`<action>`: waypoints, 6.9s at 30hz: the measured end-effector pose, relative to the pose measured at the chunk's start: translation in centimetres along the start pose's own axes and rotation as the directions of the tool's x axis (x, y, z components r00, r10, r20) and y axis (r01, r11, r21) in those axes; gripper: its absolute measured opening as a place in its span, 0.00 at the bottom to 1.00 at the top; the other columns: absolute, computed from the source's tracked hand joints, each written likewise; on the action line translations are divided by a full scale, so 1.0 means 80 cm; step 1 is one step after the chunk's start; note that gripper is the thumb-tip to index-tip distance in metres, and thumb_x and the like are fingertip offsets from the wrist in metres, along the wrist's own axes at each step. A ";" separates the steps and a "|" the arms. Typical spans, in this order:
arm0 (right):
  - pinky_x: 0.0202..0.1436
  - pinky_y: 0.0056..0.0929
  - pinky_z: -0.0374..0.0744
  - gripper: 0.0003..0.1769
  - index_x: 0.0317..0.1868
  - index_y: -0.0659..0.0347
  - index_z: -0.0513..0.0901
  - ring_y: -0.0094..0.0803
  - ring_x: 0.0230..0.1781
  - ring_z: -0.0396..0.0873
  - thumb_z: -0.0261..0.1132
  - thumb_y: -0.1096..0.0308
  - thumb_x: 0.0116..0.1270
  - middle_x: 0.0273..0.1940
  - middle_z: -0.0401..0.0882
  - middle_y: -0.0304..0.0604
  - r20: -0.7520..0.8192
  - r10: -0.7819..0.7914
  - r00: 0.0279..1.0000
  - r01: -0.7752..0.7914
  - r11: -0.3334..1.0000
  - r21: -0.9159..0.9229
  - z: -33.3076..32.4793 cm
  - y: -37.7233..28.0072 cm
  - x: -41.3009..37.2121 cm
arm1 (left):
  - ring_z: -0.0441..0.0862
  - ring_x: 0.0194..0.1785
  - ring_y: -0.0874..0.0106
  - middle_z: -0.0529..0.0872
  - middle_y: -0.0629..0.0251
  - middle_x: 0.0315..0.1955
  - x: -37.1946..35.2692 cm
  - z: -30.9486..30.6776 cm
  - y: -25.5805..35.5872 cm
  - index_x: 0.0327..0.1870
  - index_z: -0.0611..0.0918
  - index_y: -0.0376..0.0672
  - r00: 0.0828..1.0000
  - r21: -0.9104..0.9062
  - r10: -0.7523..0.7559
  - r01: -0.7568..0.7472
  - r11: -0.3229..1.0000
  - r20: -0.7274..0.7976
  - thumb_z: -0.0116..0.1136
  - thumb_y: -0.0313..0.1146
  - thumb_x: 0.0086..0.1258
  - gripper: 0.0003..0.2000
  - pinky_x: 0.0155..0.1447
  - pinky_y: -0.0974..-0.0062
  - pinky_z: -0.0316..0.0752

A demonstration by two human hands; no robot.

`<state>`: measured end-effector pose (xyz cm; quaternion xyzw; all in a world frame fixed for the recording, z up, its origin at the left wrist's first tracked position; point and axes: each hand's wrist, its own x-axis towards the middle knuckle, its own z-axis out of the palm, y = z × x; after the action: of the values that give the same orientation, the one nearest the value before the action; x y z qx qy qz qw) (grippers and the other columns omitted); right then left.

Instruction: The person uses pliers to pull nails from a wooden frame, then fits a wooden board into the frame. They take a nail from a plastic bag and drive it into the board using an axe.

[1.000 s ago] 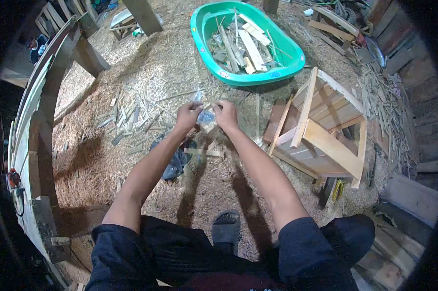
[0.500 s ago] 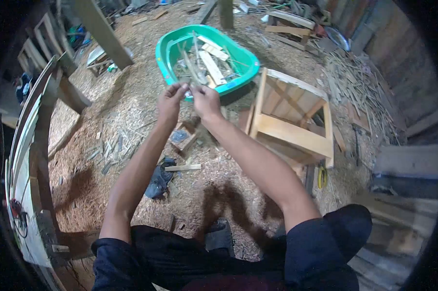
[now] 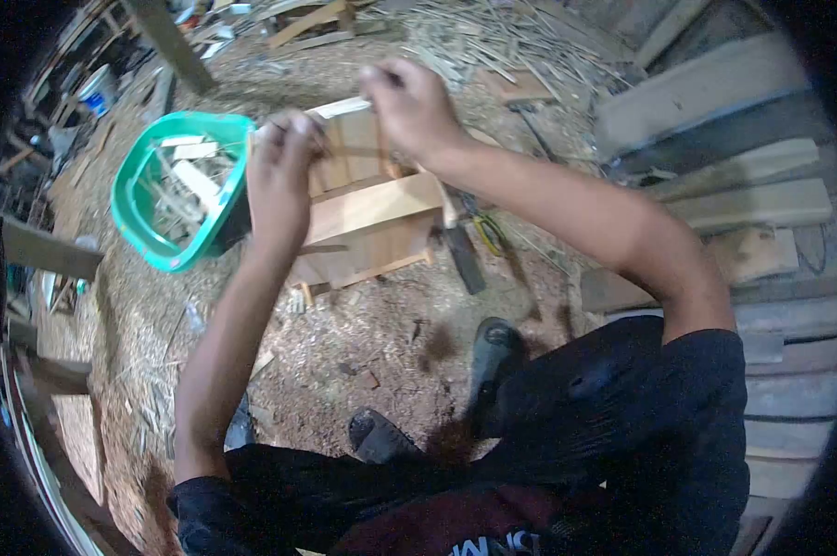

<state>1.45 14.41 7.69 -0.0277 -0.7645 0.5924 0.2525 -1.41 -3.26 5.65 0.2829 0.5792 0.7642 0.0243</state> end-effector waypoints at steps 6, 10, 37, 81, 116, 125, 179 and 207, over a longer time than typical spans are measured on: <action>0.43 0.22 0.76 0.08 0.45 0.64 0.83 0.21 0.36 0.77 0.60 0.68 0.77 0.35 0.82 0.37 -0.094 0.342 0.935 -0.354 0.916 -0.190 -0.151 0.213 -0.129 | 0.75 0.40 0.82 0.79 0.71 0.36 -0.164 0.133 -0.080 0.47 0.77 0.40 0.835 -0.069 -0.363 0.427 0.902 0.413 0.56 0.31 0.80 0.05 0.46 0.79 0.73; 0.47 0.29 0.80 0.08 0.43 0.64 0.84 0.30 0.38 0.82 0.66 0.67 0.71 0.38 0.86 0.42 0.106 0.403 0.909 -0.343 0.869 -0.358 -0.168 0.305 -0.224 | 0.75 0.38 0.82 0.78 0.70 0.35 -0.202 0.154 -0.163 0.48 0.76 0.39 0.802 0.010 -0.524 0.545 0.838 0.287 0.54 0.30 0.81 0.05 0.44 0.79 0.73; 0.26 0.26 0.83 0.27 0.59 0.70 0.69 0.30 0.28 0.85 0.72 0.70 0.66 0.39 0.82 0.46 0.261 0.576 0.775 -0.588 0.808 -0.040 -0.154 0.157 -0.090 | 0.86 0.39 0.79 0.91 0.62 0.35 0.004 0.081 -0.058 0.46 0.88 0.34 0.900 0.445 -0.368 0.239 0.863 0.232 0.65 0.27 0.70 0.08 0.44 0.78 0.80; 0.45 0.43 0.80 0.27 0.59 0.71 0.74 0.50 0.40 0.86 0.68 0.58 0.71 0.41 0.85 0.60 0.385 0.153 0.910 0.138 0.765 -0.629 -0.201 0.019 -0.139 | 0.86 0.45 0.61 0.88 0.56 0.39 -0.013 0.067 -0.108 0.37 0.90 0.37 0.884 0.611 -0.262 -0.032 0.791 0.386 0.71 0.32 0.62 0.08 0.53 0.65 0.78; 0.43 0.41 0.80 0.25 0.56 0.73 0.77 0.44 0.38 0.85 0.70 0.61 0.69 0.39 0.85 0.60 0.329 0.065 0.942 0.128 0.837 -0.532 -0.184 0.031 -0.127 | 0.78 0.25 0.81 0.83 0.70 0.21 -0.019 0.070 -0.106 0.40 0.89 0.37 0.879 0.619 -0.311 0.023 0.785 0.362 0.69 0.33 0.68 0.08 0.32 0.75 0.73; 0.46 0.42 0.81 0.26 0.56 0.73 0.76 0.44 0.41 0.86 0.71 0.62 0.68 0.41 0.85 0.60 0.337 0.153 0.929 0.064 0.830 -0.554 -0.184 0.057 -0.134 | 0.74 0.22 0.83 0.81 0.72 0.19 -0.015 0.074 -0.113 0.38 0.89 0.37 0.888 0.605 -0.331 0.077 0.792 0.320 0.67 0.36 0.70 0.10 0.27 0.77 0.68; 0.41 0.50 0.77 0.21 0.57 0.70 0.72 0.59 0.38 0.84 0.66 0.64 0.71 0.38 0.82 0.65 0.362 0.207 0.909 0.091 0.748 -0.657 -0.186 0.003 -0.147 | 0.89 0.39 0.62 0.91 0.56 0.35 -0.015 0.078 -0.102 0.35 0.91 0.39 0.906 0.678 -0.294 0.011 0.735 0.304 0.70 0.33 0.60 0.08 0.47 0.66 0.81; 0.51 0.45 0.79 0.25 0.60 0.69 0.71 0.47 0.46 0.84 0.67 0.61 0.72 0.47 0.81 0.61 0.274 0.210 0.939 -0.021 0.828 -0.561 -0.184 0.059 -0.151 | 0.85 0.47 0.56 0.87 0.49 0.45 -0.011 0.071 -0.068 0.55 0.85 0.35 0.781 0.784 -0.402 -0.174 0.596 0.478 0.78 0.47 0.50 0.33 0.53 0.62 0.79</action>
<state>16.91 24.79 1.61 -0.0484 -0.9298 0.3585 0.0682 0.38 3.18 1.33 0.4540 0.8333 0.2854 0.1346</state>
